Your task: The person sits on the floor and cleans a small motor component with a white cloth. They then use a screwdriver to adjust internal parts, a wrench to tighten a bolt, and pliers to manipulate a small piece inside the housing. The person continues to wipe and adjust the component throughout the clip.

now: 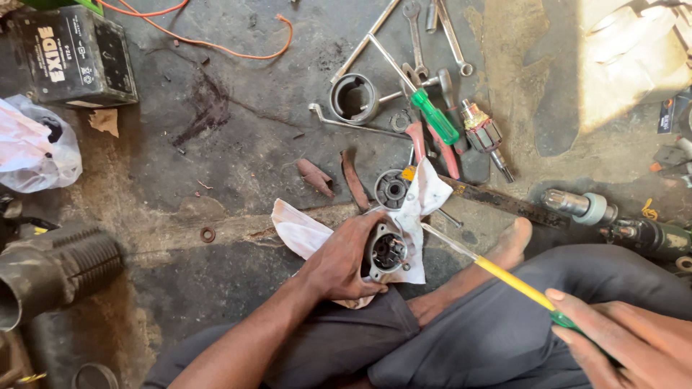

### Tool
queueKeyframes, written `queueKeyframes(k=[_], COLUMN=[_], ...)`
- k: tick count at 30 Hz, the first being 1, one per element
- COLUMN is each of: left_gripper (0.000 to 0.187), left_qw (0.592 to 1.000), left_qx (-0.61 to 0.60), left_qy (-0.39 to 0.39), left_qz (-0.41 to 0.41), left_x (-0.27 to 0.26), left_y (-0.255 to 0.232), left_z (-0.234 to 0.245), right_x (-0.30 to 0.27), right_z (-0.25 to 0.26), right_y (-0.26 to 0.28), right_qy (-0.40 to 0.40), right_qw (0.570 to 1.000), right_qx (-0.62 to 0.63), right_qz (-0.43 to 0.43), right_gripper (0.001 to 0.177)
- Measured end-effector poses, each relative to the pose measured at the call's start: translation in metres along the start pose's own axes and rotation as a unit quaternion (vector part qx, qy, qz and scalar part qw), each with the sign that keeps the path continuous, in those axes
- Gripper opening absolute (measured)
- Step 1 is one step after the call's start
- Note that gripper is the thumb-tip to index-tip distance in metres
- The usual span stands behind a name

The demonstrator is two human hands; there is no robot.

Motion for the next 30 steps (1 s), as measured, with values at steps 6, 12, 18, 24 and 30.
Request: queueKeyframes(k=[6,12,18,24,30], left_gripper=[0.115,0.099,0.096,0.089,0.099], left_qw=[0.998,0.993,0.99,0.99,0.992], left_qx=[-0.001,0.039,0.007,-0.025,-0.017], left_qy=[-0.032,-0.053,-0.082,-0.112,-0.115], left_qz=[0.058,0.098,0.112,0.084,0.049], left_x=[0.005,0.002,-0.009,-0.017,-0.023], left_y=[-0.024,-0.031,-0.023,-0.012,0.0], left_z=[-0.008,-0.024,-0.03,-0.033,-0.031], right_x=[0.014,0.012,0.01,0.009,0.011], right_z=[0.021,0.03,0.037,0.032,0.026], right_y=[0.017,0.029,0.049,0.065,0.081], right_qy=[-0.105,-0.223,-0.235,-0.236,-0.222], right_qw=[0.982,0.945,0.941,0.949,0.958], right_qx=[0.011,0.026,0.025,-0.006,-0.055], right_qz=[0.158,0.236,0.24,0.208,0.172], right_gripper=[0.038,0.032,0.032,0.032,0.032])
Point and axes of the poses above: each hand's wrist, its own x-axis towards the middle knuckle, its own z-axis out of the back of the hand, y = z × x, the point moved 2 cm from there along x, towards the middle knuckle, and after that the axes turned 1 degree about y, right-handed, at the moved point
